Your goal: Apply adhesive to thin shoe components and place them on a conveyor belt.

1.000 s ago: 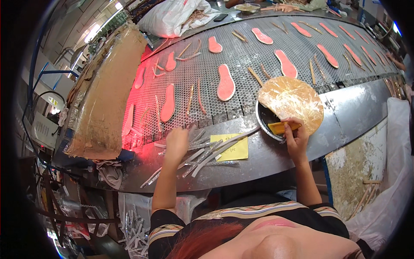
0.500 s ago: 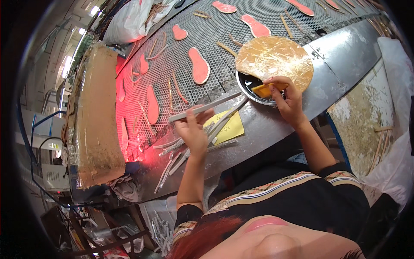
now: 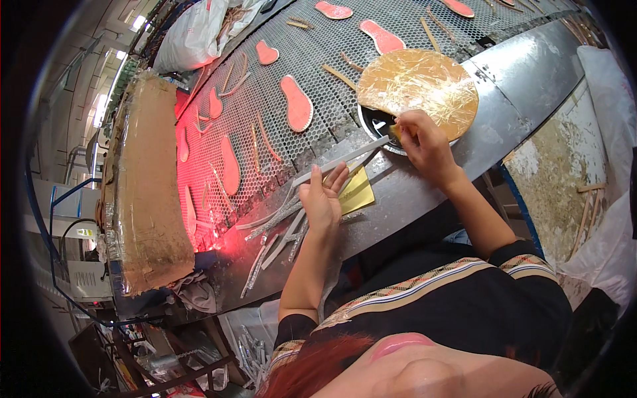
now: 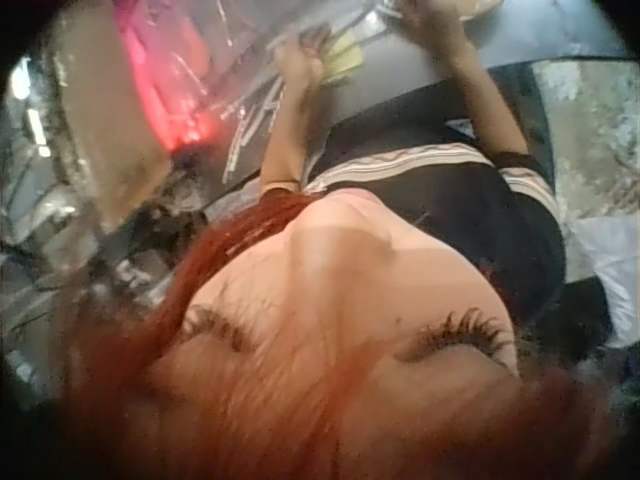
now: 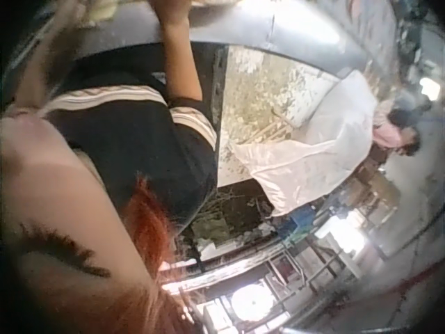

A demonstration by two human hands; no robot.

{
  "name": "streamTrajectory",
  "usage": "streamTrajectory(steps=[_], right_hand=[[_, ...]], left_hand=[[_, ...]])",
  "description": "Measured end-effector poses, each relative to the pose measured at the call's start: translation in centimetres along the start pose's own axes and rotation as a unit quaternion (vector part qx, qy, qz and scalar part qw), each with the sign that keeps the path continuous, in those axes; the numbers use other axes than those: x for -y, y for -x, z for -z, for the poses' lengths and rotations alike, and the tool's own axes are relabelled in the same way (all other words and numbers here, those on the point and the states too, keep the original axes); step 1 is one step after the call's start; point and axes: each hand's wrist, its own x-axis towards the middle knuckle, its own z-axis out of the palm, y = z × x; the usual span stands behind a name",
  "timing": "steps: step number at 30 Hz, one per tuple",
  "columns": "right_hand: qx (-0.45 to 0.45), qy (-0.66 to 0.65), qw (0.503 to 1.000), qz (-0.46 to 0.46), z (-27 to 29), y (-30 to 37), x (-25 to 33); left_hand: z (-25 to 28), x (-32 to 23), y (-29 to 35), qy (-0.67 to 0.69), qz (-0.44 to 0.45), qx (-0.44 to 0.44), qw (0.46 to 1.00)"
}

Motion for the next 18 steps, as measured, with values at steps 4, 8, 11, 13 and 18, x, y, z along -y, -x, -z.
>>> streamTrajectory(steps=[4, 8, 11, 13, 18], right_hand=[[-0.012, -0.004, 1.000, 0.011, 0.5, 0.4, -0.3], [0.005, -0.024, 1.000, 0.009, 0.8, 0.1, 0.2], [0.088, 0.006, 0.996, -0.012, 1.1, 0.4, -0.3], [0.078, -0.040, 0.995, -0.036, 1.3, 0.4, -0.1], [-0.030, -0.100, 0.994, -0.028, 0.9, 0.6, 0.5]], left_hand=[[0.1, -0.2, -0.3, 0.002, -0.004, -0.010, 1.000], [0.8, -1.9, -1.4, -0.019, -0.105, -0.022, 0.994], [-0.3, -3.5, -2.0, -0.043, -0.211, -0.028, 0.976], [-0.4, -4.3, -2.3, -0.067, -0.284, 0.064, 0.954], [-3.4, -2.4, -0.5, -0.553, -0.355, 0.126, 0.743]])
